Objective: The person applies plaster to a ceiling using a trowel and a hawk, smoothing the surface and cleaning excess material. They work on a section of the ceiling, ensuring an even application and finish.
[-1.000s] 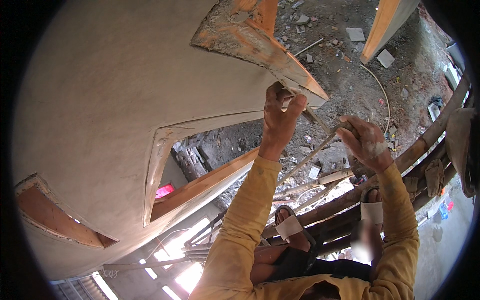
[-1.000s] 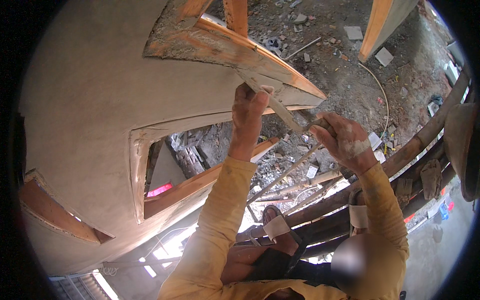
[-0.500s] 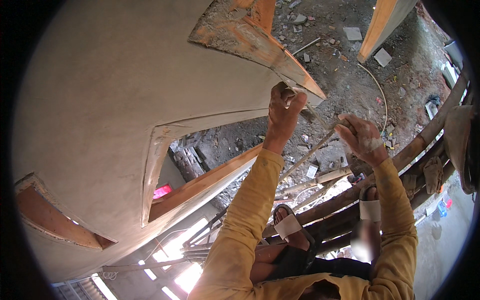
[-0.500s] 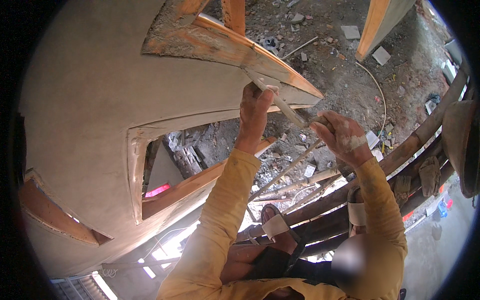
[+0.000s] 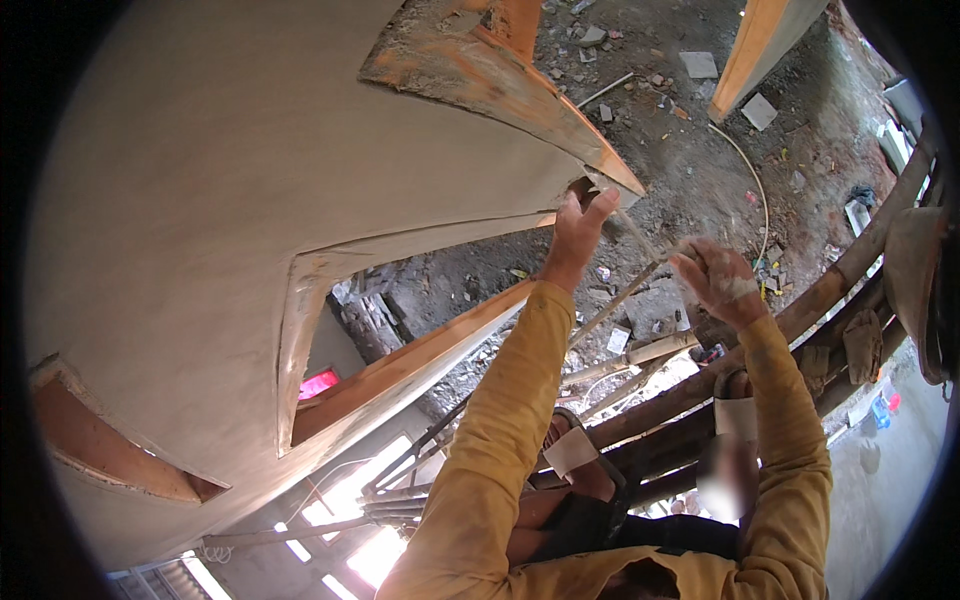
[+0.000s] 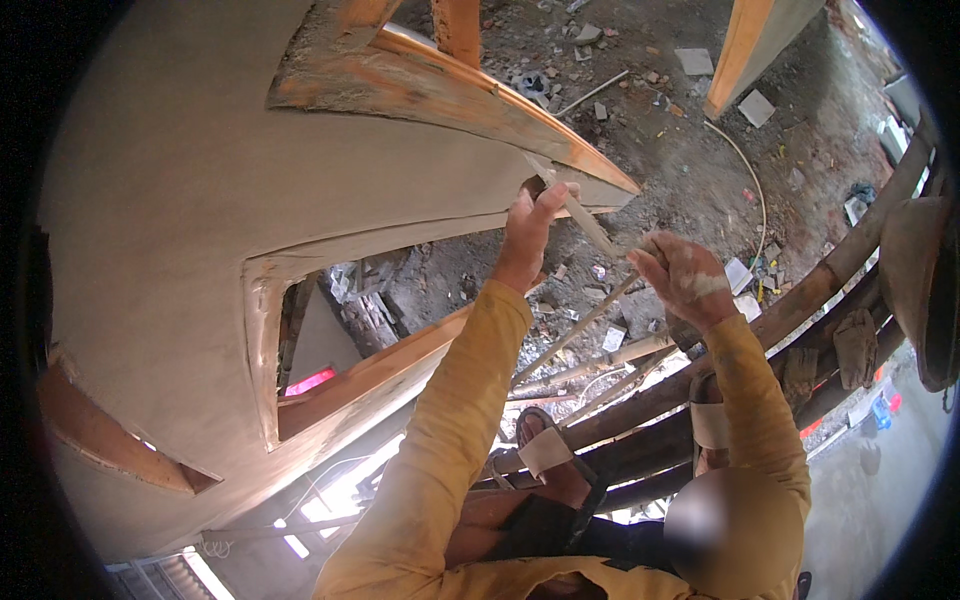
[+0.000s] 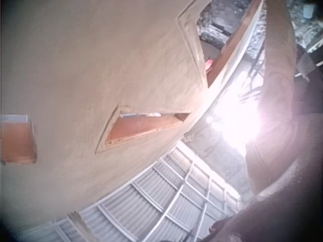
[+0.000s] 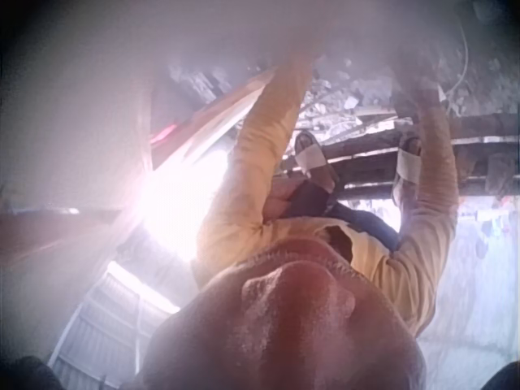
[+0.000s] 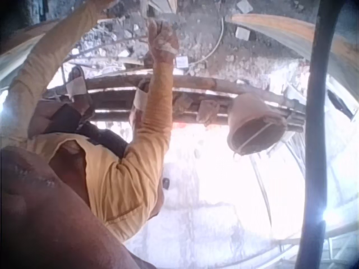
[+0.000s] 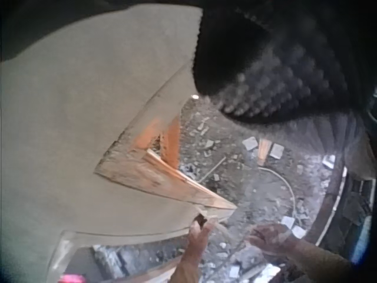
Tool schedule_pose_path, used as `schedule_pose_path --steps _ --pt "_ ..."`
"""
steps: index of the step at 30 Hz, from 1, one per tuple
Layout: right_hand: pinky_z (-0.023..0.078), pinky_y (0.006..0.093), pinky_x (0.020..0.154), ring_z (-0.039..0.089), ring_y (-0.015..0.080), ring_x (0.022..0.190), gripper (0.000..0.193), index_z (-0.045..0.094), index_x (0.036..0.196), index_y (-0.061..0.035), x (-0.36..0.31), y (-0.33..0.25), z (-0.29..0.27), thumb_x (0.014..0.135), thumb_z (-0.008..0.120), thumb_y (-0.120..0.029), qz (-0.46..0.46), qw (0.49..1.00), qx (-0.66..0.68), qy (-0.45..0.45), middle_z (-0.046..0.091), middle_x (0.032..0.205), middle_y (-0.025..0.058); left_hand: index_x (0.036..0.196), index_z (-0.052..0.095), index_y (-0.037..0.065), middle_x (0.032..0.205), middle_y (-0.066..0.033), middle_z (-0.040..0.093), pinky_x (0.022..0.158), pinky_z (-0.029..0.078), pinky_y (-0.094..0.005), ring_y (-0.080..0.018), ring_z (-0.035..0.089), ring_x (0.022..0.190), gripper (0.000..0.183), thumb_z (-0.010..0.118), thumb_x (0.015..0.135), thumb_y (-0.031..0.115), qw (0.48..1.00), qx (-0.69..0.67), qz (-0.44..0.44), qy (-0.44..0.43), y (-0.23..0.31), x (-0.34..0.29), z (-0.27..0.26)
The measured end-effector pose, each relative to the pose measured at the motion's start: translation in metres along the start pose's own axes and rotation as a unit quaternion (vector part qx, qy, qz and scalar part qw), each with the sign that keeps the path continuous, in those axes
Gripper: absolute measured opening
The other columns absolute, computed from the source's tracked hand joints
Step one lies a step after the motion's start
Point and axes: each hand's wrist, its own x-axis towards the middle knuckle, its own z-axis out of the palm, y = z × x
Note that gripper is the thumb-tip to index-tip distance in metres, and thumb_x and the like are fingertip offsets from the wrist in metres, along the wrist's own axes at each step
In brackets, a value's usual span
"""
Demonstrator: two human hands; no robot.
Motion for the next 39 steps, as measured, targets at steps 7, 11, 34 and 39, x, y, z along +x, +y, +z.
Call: schedule_pose_path --steps 7,11,34,39 --pt "0.048 0.0425 0.059 0.062 0.0338 0.068 0.031 0.058 0.093 -0.0051 -0.027 0.006 0.0 0.087 0.06 -0.036 0.017 0.991 -0.13 -0.024 0.062 0.074 0.0126 0.1 0.059 0.004 0.09 -0.0038 0.064 0.068 0.046 -0.0276 -0.0148 0.061 0.078 0.03 0.053 0.089 0.031 0.97 0.07 -0.184 0.143 -0.013 0.011 -0.007" --pt "0.048 0.0434 0.059 0.061 0.034 0.069 0.03 0.057 0.091 -0.0045 -0.029 0.015 0.007 0.089 0.057 -0.035 0.071 0.994 -0.08 -0.015 0.06 0.073 0.0132 0.114 0.05 0.005 0.101 -0.009 0.062 0.072 0.047 -0.0344 -0.0192 0.062 0.084 0.041 0.048 0.092 0.039 0.967 -0.034 -0.219 0.128 -0.024 0.014 -0.001" --pt "0.046 0.049 0.07 0.061 0.042 0.078 0.045 0.058 0.095 0.0011 0.017 0.014 0.056 0.089 0.047 -0.042 0.186 0.977 -0.028 -0.103 0.063 0.078 0.0238 0.129 0.036 0.0 0.11 -0.0185 0.057 0.073 0.051 -0.0366 -0.0253 0.063 0.087 0.06 0.049 0.088 0.042 0.973 -0.094 -0.199 0.064 -0.069 0.053 0.003" --pt "0.046 0.0495 0.069 0.061 0.0423 0.077 0.044 0.057 0.096 0.001 0.019 0.017 0.058 0.089 0.047 -0.042 0.185 0.978 -0.016 -0.098 0.062 0.077 0.0249 0.128 0.037 0.001 0.109 -0.0169 0.057 0.073 0.051 -0.037 -0.0247 0.063 0.085 0.059 0.05 0.088 0.042 0.971 -0.109 -0.201 0.073 -0.065 0.054 0.007"
